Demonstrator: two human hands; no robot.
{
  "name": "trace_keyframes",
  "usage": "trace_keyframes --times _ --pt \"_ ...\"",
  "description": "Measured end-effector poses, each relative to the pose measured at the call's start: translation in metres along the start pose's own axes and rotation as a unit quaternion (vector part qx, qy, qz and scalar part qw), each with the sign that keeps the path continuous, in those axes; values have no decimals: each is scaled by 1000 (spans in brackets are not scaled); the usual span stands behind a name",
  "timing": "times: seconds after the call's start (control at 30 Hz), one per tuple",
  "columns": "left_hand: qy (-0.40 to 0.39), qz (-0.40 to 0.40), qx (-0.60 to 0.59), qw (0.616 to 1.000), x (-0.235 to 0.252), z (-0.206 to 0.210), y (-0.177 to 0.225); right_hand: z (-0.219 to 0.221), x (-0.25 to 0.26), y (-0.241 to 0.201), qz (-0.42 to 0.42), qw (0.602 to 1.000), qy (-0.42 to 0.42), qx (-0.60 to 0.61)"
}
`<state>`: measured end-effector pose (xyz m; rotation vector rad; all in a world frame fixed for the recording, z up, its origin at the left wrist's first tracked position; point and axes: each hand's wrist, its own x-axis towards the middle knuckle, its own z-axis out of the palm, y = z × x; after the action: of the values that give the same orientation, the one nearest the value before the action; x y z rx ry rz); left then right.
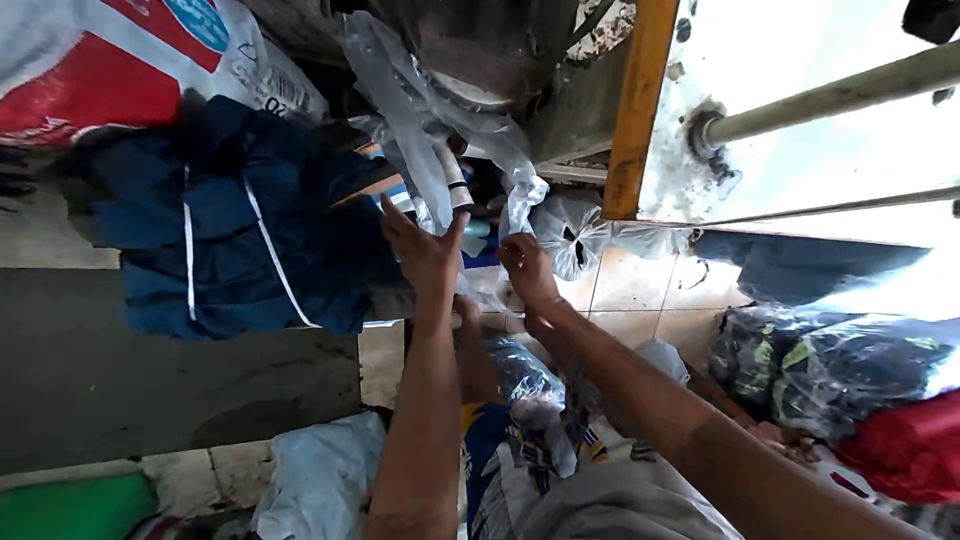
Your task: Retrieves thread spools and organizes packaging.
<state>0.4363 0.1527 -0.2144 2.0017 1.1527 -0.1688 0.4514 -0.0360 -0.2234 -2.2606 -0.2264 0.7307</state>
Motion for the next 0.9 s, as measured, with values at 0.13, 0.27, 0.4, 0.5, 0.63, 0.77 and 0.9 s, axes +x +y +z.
trace_keyframes --times 0.13,0.27,0.4,0.5,0.63,0.77,0.9 --pt "-66 -33 -48 996 26 19 -20 5 38 14 6 991 -119 -68" --pt "-10 40 -71 997 6 -21 -37 28 71 40 -40 970 -193 -144" --pt "-23 13 -65 998 -27 -52 -65 34 97 77 8 955 -189 -230" --pt "-12 -9 -127 992 -41 -54 -69 30 110 83 24 945 -207 -254" --pt "3 2 -192 981 -56 -52 -62 38 78 93 33 913 -335 -231" --pt "18 22 -219 975 -70 -60 -57 61 -3 123 56 848 -496 -177" --pt "30 53 -266 962 -83 -66 -53 70 -53 130 92 826 -549 -83"
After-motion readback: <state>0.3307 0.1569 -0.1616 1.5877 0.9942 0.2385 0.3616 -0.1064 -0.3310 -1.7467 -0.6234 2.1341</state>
